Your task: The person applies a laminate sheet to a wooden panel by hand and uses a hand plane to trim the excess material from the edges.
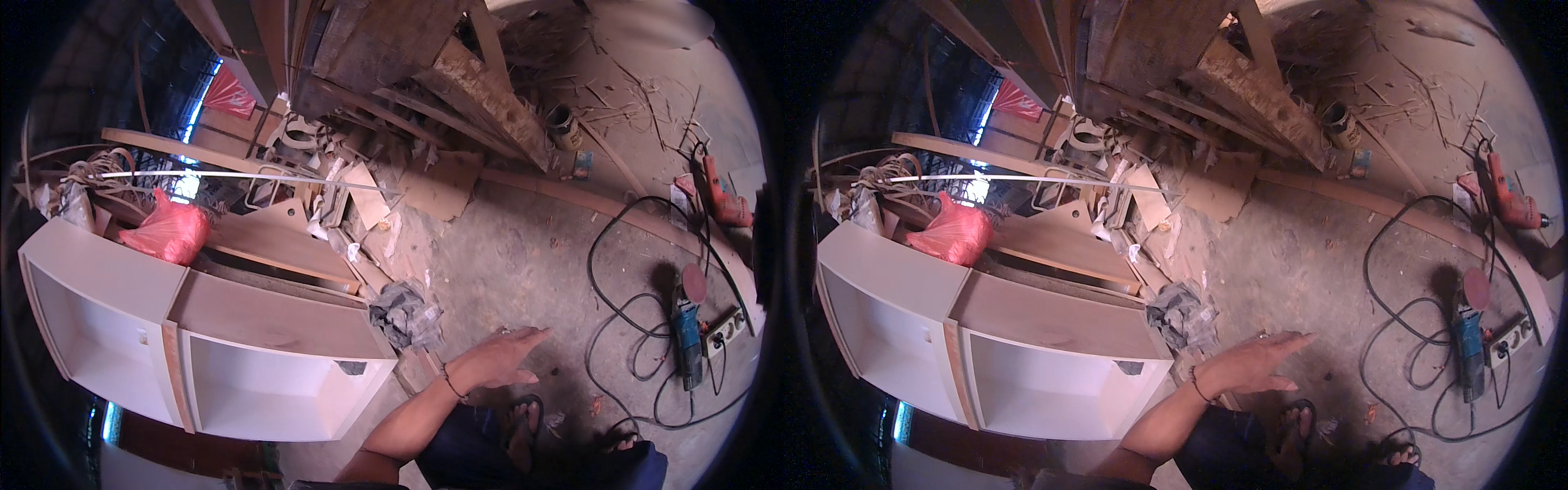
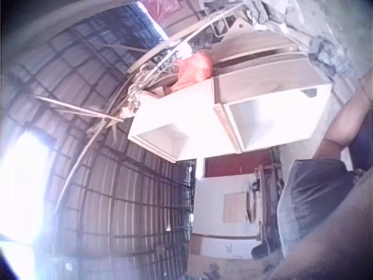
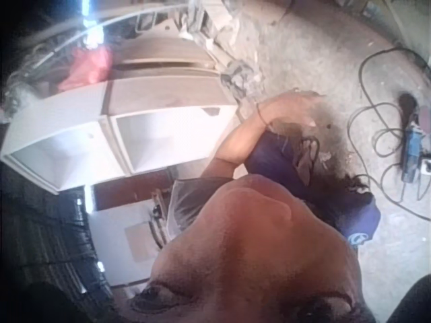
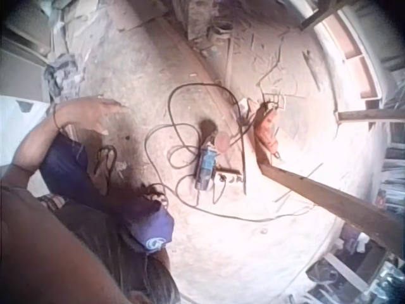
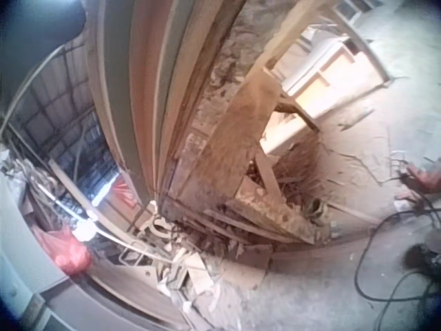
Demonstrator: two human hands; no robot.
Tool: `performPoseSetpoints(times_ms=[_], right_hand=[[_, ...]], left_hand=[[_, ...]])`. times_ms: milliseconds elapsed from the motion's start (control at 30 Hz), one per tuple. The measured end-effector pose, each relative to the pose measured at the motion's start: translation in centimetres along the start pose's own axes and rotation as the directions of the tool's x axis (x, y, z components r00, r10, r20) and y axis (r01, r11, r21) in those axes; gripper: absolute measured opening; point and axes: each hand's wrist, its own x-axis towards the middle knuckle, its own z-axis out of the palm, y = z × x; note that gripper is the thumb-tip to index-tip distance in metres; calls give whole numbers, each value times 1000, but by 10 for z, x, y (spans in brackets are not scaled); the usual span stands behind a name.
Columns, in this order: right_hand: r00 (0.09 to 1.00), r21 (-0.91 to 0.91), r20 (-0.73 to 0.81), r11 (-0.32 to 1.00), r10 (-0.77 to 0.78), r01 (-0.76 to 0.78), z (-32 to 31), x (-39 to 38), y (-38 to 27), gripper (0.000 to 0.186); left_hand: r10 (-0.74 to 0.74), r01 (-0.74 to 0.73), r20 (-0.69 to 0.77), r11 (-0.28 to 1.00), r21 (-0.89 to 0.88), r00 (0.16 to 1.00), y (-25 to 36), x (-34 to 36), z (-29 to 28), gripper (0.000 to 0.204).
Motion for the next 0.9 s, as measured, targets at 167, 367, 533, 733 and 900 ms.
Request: performPoseSetpoints(times_ms=[167,367,533,733,900], right_hand=[[1000,13,17,1000,9,-9,2,-1,-1,65],[999,29,40,1000,11,-12,7,-5,0,62],[998,43,56,999,12,-14,10,-5,-1,60],[997,59,72,998,15,-20,13,-8,-1,58],[996,61,84,998,18,-23,14,-12,0,56]], left_hand=[[56,-56,-27,998,1,998,-10,10,5,90],[24,-24,-52,1000,-2,998,-3,17,-2,89],[1,-1,-23,1000,-17,1000,7,25,-10,90],[-4,3,-11,1000,-10,1000,13,33,-14,90],[4,-3,-9,998,61,1000,6,40,-7,90]])
